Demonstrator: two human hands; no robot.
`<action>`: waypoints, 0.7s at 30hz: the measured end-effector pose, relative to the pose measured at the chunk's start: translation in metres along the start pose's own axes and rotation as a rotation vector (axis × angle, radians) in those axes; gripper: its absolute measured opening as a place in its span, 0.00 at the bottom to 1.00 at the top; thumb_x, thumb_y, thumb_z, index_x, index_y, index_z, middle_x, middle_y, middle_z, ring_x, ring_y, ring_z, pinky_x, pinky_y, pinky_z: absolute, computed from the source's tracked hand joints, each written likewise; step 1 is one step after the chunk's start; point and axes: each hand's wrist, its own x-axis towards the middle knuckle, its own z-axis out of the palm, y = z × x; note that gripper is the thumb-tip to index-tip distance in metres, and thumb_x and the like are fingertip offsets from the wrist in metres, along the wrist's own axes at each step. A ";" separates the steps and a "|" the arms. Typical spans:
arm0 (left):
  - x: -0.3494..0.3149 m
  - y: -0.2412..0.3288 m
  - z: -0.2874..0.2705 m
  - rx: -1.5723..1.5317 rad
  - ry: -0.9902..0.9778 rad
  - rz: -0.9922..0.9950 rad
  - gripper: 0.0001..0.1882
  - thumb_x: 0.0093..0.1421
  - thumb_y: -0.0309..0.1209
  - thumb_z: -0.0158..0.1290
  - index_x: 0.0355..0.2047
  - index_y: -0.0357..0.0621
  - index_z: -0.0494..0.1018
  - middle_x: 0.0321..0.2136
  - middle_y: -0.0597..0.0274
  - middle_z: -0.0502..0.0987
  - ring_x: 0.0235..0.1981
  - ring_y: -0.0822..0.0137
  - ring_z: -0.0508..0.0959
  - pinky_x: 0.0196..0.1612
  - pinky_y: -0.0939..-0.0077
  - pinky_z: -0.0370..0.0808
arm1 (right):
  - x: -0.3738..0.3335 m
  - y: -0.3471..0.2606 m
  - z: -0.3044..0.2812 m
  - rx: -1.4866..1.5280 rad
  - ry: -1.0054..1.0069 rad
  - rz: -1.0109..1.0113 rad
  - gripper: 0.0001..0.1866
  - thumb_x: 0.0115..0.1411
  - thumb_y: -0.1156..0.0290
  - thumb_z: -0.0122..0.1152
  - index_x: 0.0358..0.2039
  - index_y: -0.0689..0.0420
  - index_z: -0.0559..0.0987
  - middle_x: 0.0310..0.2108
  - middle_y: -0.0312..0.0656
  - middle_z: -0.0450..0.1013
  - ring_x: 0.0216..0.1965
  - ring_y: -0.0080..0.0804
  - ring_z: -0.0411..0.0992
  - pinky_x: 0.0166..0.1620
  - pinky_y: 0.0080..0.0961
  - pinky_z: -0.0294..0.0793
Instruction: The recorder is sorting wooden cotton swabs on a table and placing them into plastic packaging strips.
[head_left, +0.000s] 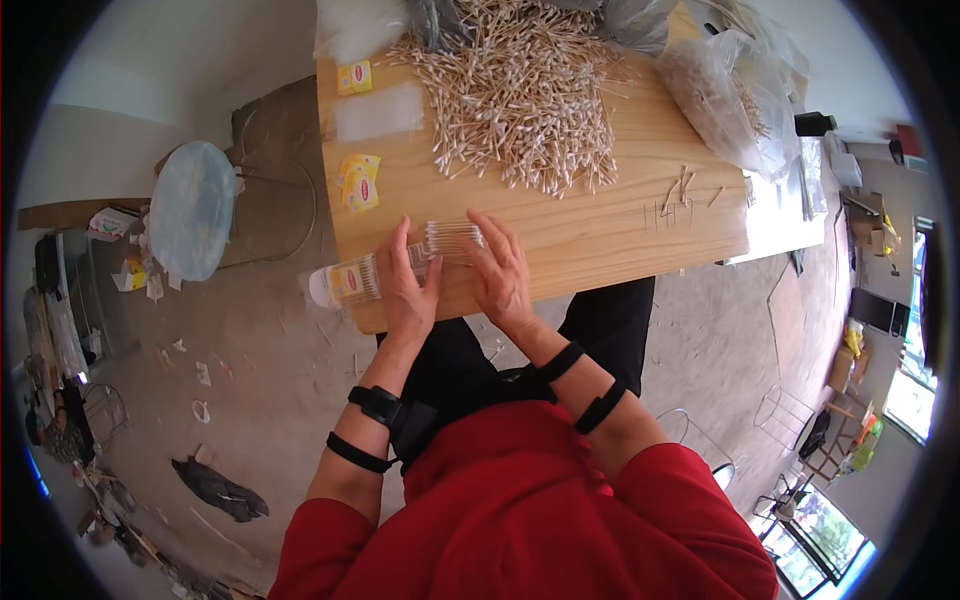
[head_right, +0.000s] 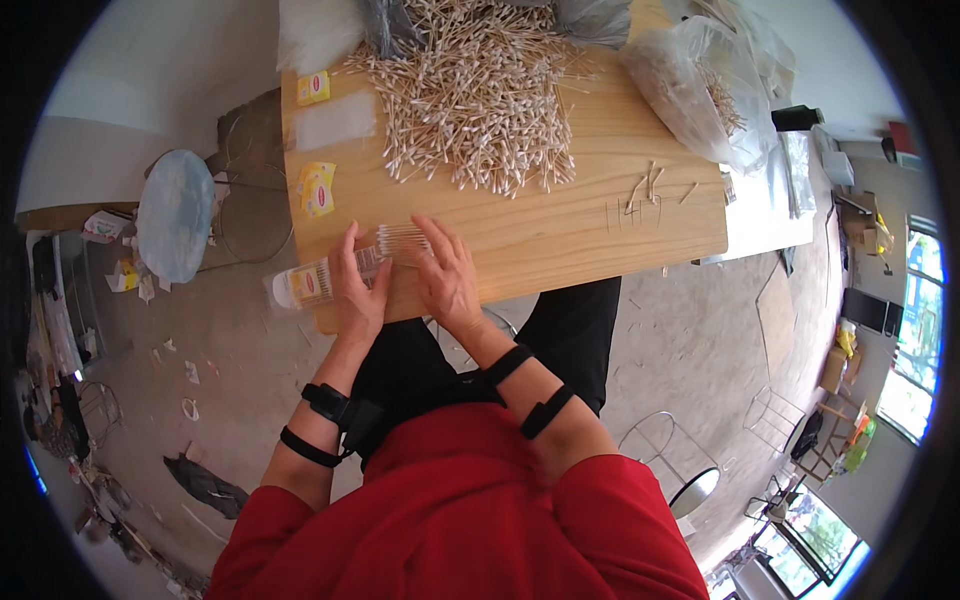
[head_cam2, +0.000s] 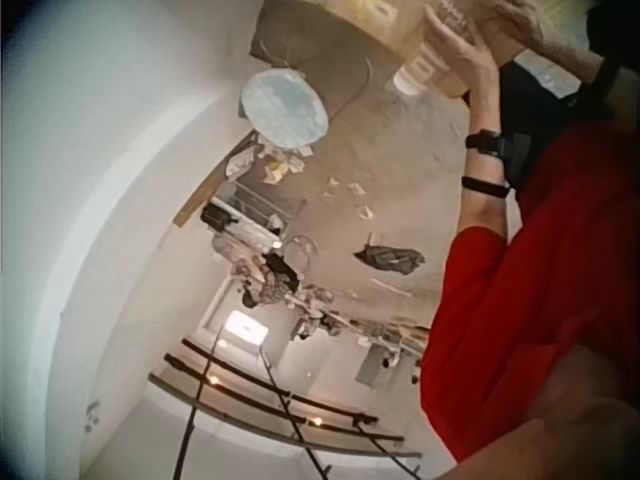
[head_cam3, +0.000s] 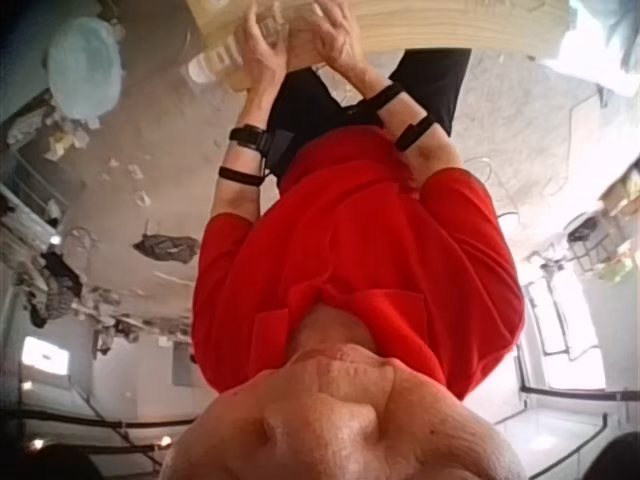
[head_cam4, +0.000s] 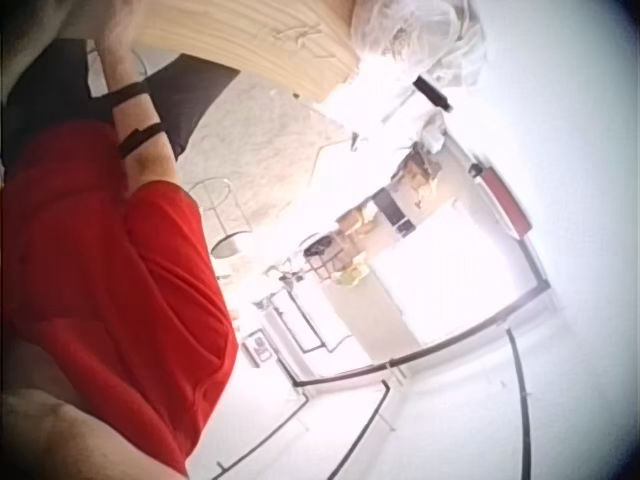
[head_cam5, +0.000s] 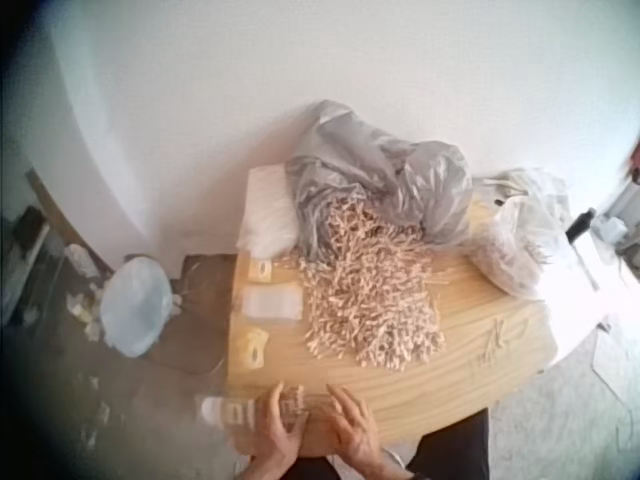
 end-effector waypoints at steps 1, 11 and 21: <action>-0.002 0.002 0.002 0.030 0.023 -0.021 0.37 0.56 0.22 0.59 0.65 0.41 0.56 0.50 0.50 0.70 0.51 0.49 0.70 0.56 0.55 0.66 | -0.003 0.000 -0.005 -0.086 -0.120 -0.118 0.25 0.55 0.80 0.53 0.56 0.59 0.72 0.68 0.50 0.57 0.67 0.52 0.57 0.65 0.46 0.59; -0.001 -0.004 0.012 0.088 0.109 -0.030 0.32 0.56 0.21 0.58 0.61 0.40 0.61 0.43 0.54 0.71 0.48 0.52 0.70 0.52 0.57 0.66 | -0.013 0.003 -0.010 -0.246 -0.314 -0.247 0.28 0.55 0.72 0.56 0.58 0.57 0.72 0.68 0.48 0.57 0.71 0.48 0.50 0.70 0.46 0.51; 0.008 -0.008 0.011 -0.158 0.138 -0.055 0.21 0.69 0.27 0.42 0.62 0.37 0.60 0.55 0.47 0.69 0.57 0.50 0.70 0.60 0.62 0.66 | 0.001 0.002 -0.001 0.108 0.029 0.101 0.25 0.62 0.81 0.50 0.61 0.63 0.67 0.67 0.55 0.57 0.69 0.53 0.54 0.68 0.42 0.56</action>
